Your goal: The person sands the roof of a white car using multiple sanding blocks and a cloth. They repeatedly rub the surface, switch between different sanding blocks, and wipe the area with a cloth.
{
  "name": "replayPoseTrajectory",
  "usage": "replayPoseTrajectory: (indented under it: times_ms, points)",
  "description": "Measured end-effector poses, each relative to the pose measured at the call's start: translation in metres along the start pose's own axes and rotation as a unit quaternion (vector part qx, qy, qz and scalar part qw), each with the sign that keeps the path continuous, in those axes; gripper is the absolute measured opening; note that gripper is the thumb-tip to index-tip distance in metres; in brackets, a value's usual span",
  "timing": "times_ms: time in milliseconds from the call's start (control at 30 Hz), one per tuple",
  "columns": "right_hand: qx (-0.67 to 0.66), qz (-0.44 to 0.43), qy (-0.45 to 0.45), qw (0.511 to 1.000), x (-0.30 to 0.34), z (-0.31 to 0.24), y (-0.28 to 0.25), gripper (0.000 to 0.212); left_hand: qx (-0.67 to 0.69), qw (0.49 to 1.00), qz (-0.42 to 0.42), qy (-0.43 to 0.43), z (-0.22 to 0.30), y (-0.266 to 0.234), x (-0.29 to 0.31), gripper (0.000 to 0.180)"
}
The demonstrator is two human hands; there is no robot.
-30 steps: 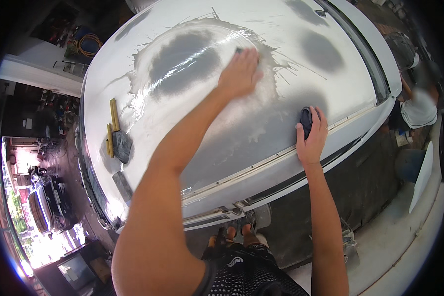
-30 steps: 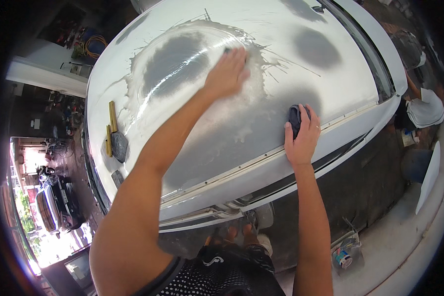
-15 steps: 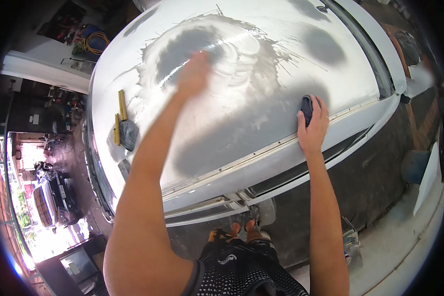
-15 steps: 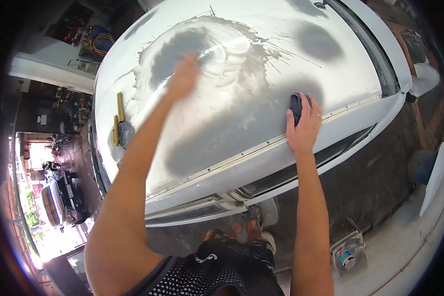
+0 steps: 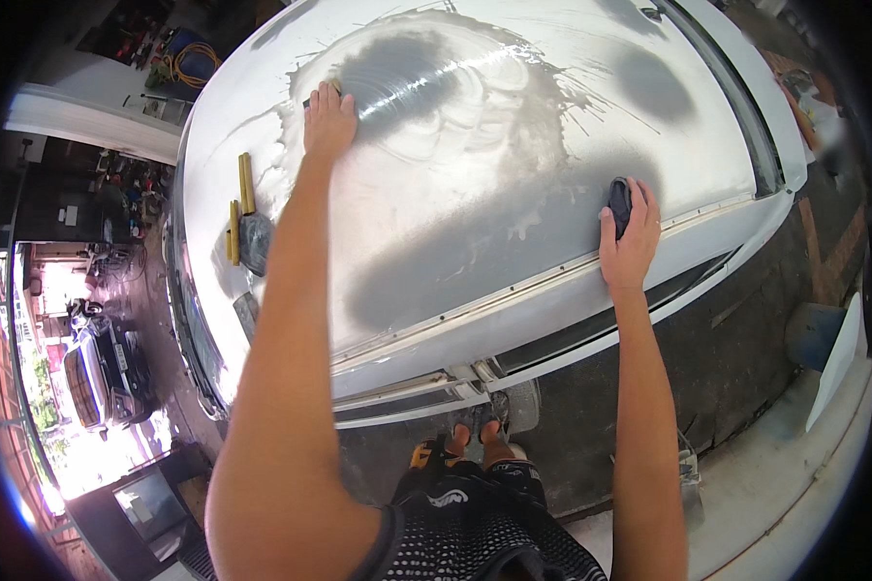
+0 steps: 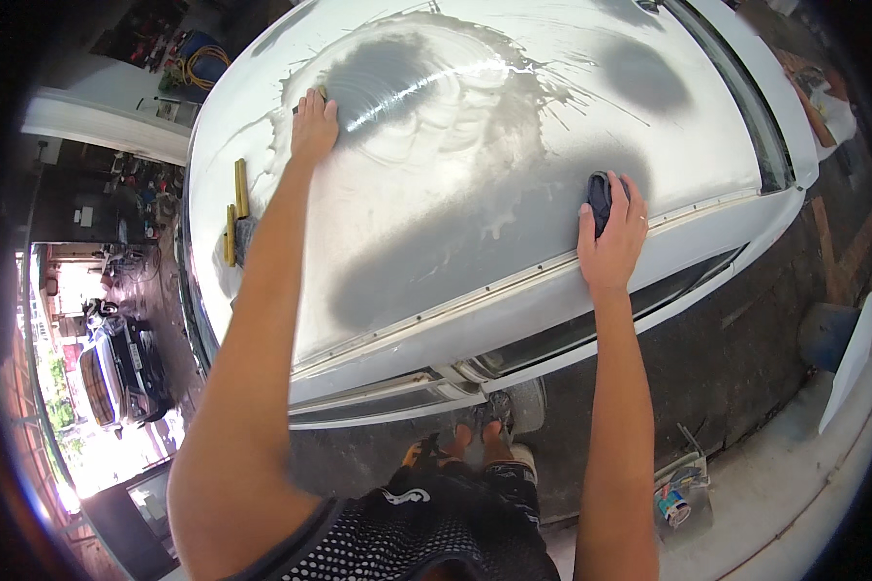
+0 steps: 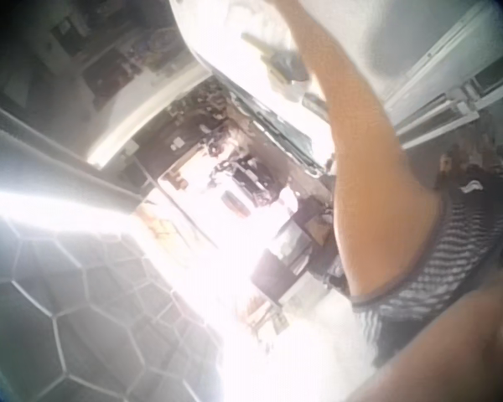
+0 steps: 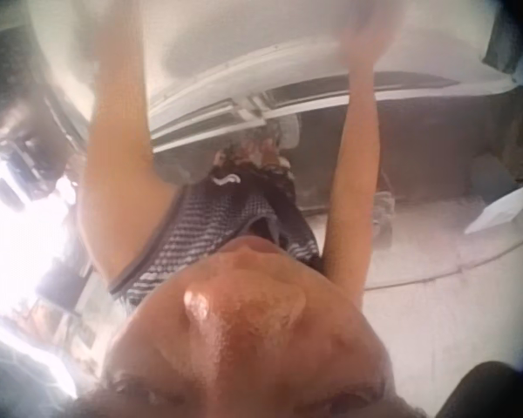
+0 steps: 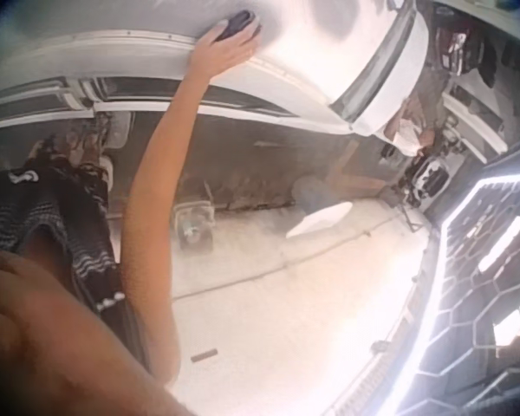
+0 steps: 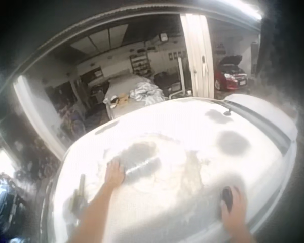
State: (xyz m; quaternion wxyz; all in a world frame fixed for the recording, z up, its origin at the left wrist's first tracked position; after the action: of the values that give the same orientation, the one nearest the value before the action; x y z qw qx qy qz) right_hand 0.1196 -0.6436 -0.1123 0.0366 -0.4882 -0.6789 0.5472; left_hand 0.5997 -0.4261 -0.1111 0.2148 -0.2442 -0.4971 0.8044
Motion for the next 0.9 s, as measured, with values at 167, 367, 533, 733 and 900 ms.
replayPoseTrajectory:
  times_ms: [167,367,533,733,900]
  points:
    - [0.027,0.007,0.007,1.0,0.001,0.017,-0.005,0.059,0.051,0.965,-0.086,0.242,0.125,0.076,0.09,0.061]
    - [-0.008,0.012,-0.014,1.0,-0.001,-0.006,0.001,0.059,-0.065,0.98,-0.099,0.162,0.093,0.031,-0.048,0.05]
    - [0.025,0.01,0.017,1.0,0.003,0.023,-0.007,0.059,0.075,0.966,-0.097,0.226,0.158,0.087,0.033,0.051]
    - [-0.001,0.008,0.015,1.0,0.001,0.01,-0.006,0.059,-0.08,0.967,-0.087,0.226,0.097,0.057,-0.04,0.05]
    - [0.008,-0.01,0.024,1.0,0.003,0.01,0.0,0.06,-0.036,0.965,-0.095,0.241,0.141,0.116,0.007,0.052]
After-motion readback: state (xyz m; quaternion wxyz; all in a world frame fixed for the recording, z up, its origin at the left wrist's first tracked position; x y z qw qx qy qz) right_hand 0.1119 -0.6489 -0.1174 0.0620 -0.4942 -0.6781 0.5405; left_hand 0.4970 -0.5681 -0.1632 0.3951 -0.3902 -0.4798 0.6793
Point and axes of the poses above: each hand's wrist, its own x-axis away from the middle knuckle, its own y-axis out of the palm, z = x × y, the point moved 5 cm from there along -x, towards the middle knuckle, and after that the axes turned 13 degrees about x, right-handed, at the moved point
